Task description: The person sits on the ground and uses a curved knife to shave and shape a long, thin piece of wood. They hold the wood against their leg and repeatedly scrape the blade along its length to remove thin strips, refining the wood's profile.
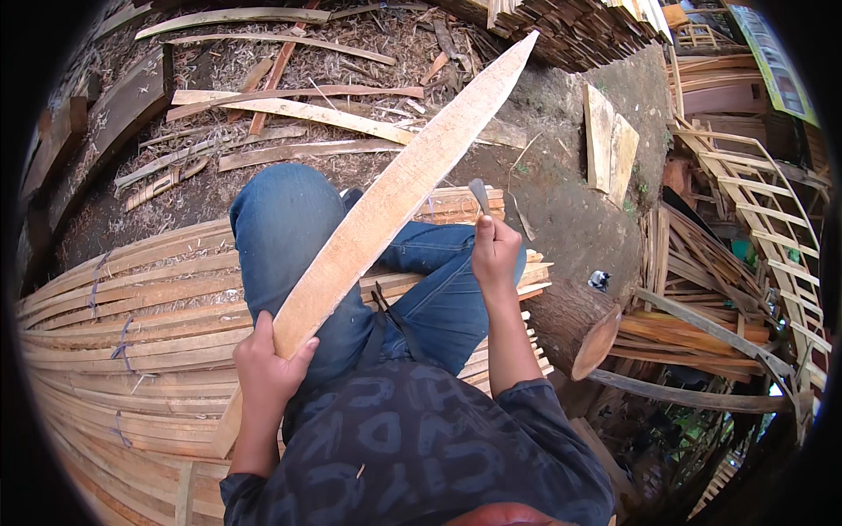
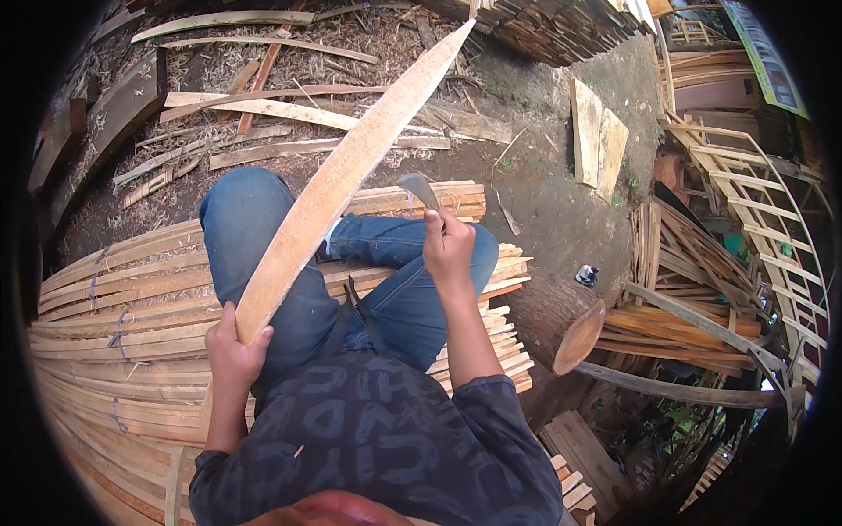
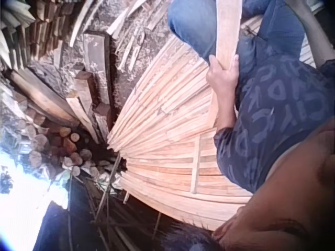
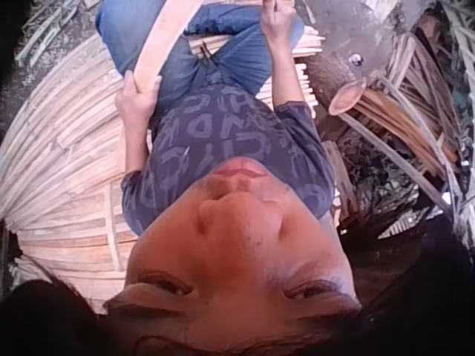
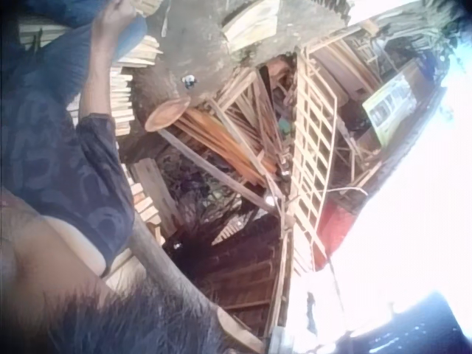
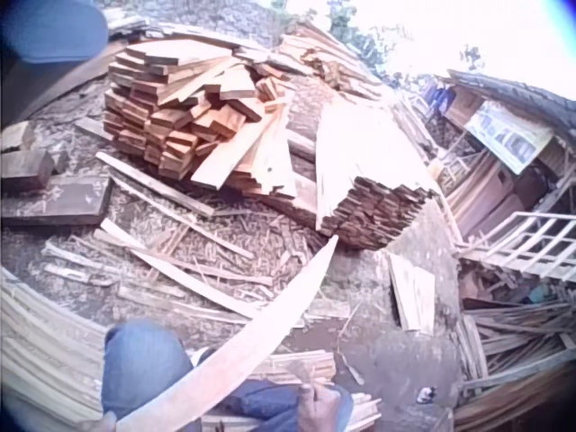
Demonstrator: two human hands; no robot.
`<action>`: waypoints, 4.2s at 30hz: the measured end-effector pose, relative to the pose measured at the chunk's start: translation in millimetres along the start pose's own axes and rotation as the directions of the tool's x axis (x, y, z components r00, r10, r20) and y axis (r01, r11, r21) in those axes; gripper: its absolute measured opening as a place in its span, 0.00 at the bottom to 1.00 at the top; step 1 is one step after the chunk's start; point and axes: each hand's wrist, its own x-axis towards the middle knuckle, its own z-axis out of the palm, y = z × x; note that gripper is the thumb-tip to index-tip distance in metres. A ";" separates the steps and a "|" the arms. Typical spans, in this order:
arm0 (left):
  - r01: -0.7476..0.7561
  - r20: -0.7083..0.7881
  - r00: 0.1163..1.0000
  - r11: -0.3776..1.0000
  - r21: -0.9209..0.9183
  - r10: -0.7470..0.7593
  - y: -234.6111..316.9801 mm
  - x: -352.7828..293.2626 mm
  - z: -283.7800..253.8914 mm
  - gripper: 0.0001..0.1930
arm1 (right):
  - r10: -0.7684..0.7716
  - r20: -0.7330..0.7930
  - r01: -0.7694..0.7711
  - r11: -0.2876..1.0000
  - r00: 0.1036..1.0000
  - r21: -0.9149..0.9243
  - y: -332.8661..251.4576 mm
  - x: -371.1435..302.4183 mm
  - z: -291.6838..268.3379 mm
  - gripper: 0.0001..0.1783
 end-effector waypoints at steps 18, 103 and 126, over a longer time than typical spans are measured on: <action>-0.043 -0.046 0.998 0.995 0.091 0.047 8.7 -3.2 1.8 0.28 | -0.368 0.331 0.490 0.548 0.869 -0.678 -87.4 113.1 -71.9 0.36; -0.105 -0.059 0.992 0.984 0.144 0.115 16.3 19.9 -4.4 0.27 | -0.083 0.187 0.071 0.995 0.979 0.072 -65.5 -10.4 10.2 0.32; -0.108 -0.082 0.990 0.987 0.121 0.119 11.2 16.7 -2.1 0.28 | -0.073 -0.105 -0.047 0.559 0.992 -0.828 -77.1 215.1 -106.8 0.45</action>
